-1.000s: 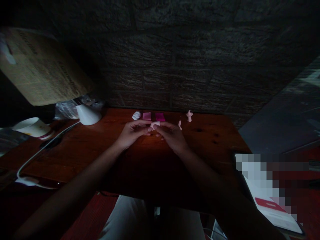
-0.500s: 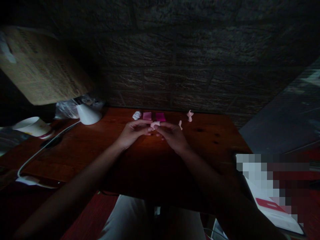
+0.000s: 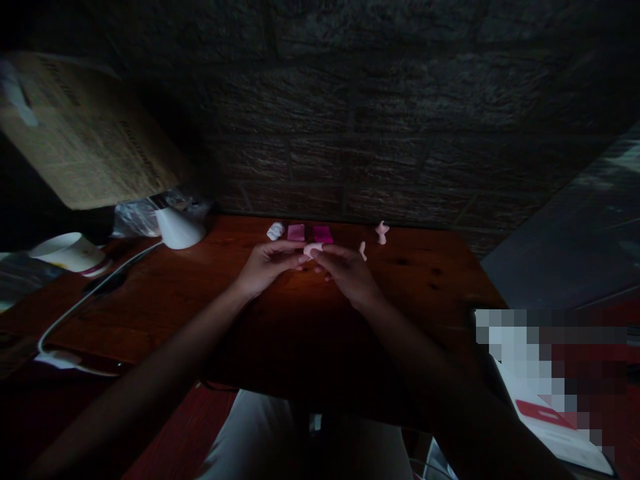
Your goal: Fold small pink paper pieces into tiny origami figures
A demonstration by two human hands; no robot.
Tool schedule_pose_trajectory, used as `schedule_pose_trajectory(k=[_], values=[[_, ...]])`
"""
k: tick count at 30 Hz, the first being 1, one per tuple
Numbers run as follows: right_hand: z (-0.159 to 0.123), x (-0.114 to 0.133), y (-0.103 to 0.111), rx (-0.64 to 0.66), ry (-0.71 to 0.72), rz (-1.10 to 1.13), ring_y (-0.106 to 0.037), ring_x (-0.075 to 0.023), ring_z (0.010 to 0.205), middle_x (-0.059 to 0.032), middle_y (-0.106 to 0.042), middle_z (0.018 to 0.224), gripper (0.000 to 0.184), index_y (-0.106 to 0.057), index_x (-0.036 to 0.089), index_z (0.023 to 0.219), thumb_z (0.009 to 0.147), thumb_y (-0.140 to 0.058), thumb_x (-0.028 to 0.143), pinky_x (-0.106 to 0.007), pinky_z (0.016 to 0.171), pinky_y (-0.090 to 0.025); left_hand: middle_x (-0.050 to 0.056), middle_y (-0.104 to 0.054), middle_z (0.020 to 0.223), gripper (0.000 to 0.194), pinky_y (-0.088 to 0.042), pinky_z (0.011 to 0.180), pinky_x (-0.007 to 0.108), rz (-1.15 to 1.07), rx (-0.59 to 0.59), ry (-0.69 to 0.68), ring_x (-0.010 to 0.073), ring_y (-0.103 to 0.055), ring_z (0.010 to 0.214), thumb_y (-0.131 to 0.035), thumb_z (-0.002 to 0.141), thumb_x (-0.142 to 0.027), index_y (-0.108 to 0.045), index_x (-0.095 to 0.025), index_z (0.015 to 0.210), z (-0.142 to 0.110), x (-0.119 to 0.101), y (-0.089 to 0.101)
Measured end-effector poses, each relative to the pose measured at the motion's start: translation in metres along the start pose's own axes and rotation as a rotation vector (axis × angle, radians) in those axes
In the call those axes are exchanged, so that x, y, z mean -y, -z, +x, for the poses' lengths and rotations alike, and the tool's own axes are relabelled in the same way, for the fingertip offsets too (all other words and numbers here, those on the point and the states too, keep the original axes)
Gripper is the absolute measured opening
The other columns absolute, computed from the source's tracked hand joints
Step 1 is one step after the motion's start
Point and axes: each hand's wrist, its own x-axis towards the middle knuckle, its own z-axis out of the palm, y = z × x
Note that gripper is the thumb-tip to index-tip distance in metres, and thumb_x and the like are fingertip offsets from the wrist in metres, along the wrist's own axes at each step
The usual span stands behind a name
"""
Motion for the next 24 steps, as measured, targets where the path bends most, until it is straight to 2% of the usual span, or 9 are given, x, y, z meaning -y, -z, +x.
schedule_pose_trajectory(k=[7, 13, 18, 20, 21, 24], values=[[-0.0009, 0.0042, 0.0015, -0.067, 0.029, -0.045, -0.071, -0.0186, 0.078, -0.0070, -0.080, 0.096, 0.037, -0.082, 0.024, 0.097, 0.072, -0.081, 0.052, -0.029, 0.060, -0.051, 0.009, -0.080, 0.104, 0.034, -0.063, 0.077, 0.036, -0.069, -0.028, 0.047, 0.0220, -0.076, 0.090, -0.089, 0.069, -0.027, -0.081, -0.018, 0.101, -0.0002, 0.0002, -0.0006], [-0.0022, 0.0073, 0.0030, -0.074, 0.119, -0.144, -0.071, -0.0203, 0.075, -0.0067, -0.079, 0.087, 0.037, -0.080, 0.023, 0.096, 0.079, -0.073, 0.054, -0.030, 0.059, -0.052, 0.008, -0.080, 0.098, 0.032, -0.063, 0.073, 0.032, -0.194, -0.081, 0.099, 0.0191, -0.075, 0.085, -0.091, 0.067, -0.027, -0.081, -0.018, 0.096, 0.0017, -0.0006, -0.0007], [-0.0011, 0.0059, 0.0054, -0.115, 0.192, -0.195, -0.071, -0.0204, 0.072, -0.0054, -0.077, 0.079, 0.033, -0.076, 0.022, 0.088, 0.085, -0.068, 0.054, -0.031, 0.061, -0.054, 0.007, -0.079, 0.095, 0.030, -0.062, 0.075, 0.029, -0.332, -0.096, 0.197, 0.0172, -0.074, 0.085, -0.093, 0.065, -0.026, -0.082, -0.017, 0.092, 0.0016, -0.0056, -0.0009], [0.0000, 0.0036, 0.0064, -0.128, 0.250, -0.187, -0.070, -0.0194, 0.072, -0.0050, -0.077, 0.084, 0.027, -0.074, 0.023, 0.091, 0.085, -0.069, 0.048, -0.033, 0.065, -0.055, 0.007, -0.079, 0.096, 0.030, -0.063, 0.077, 0.030, -0.339, -0.082, 0.215, 0.0168, -0.073, 0.086, -0.092, 0.066, -0.025, -0.082, -0.017, 0.093, 0.0011, -0.0066, -0.0006], [0.0005, 0.0025, 0.0068, -0.138, 0.283, -0.170, -0.070, -0.0185, 0.072, -0.0054, -0.077, 0.093, 0.024, -0.073, 0.023, 0.094, 0.083, -0.072, 0.045, -0.034, 0.067, -0.056, 0.007, -0.079, 0.097, 0.030, -0.063, 0.079, 0.030, -0.324, -0.069, 0.210, 0.0168, -0.073, 0.086, -0.092, 0.066, -0.025, -0.082, -0.017, 0.093, 0.0009, -0.0066, -0.0005], [0.0007, 0.0010, 0.0086, -0.133, 0.357, -0.183, -0.071, -0.0186, 0.080, -0.0072, -0.077, 0.110, 0.026, -0.071, 0.025, 0.106, 0.084, -0.071, 0.039, -0.036, 0.074, -0.058, 0.006, -0.079, 0.100, 0.031, -0.063, 0.082, 0.030, -0.281, -0.040, 0.181, 0.0167, -0.073, 0.089, -0.092, 0.068, -0.026, -0.083, -0.018, 0.096, 0.0002, -0.0060, -0.0004]])
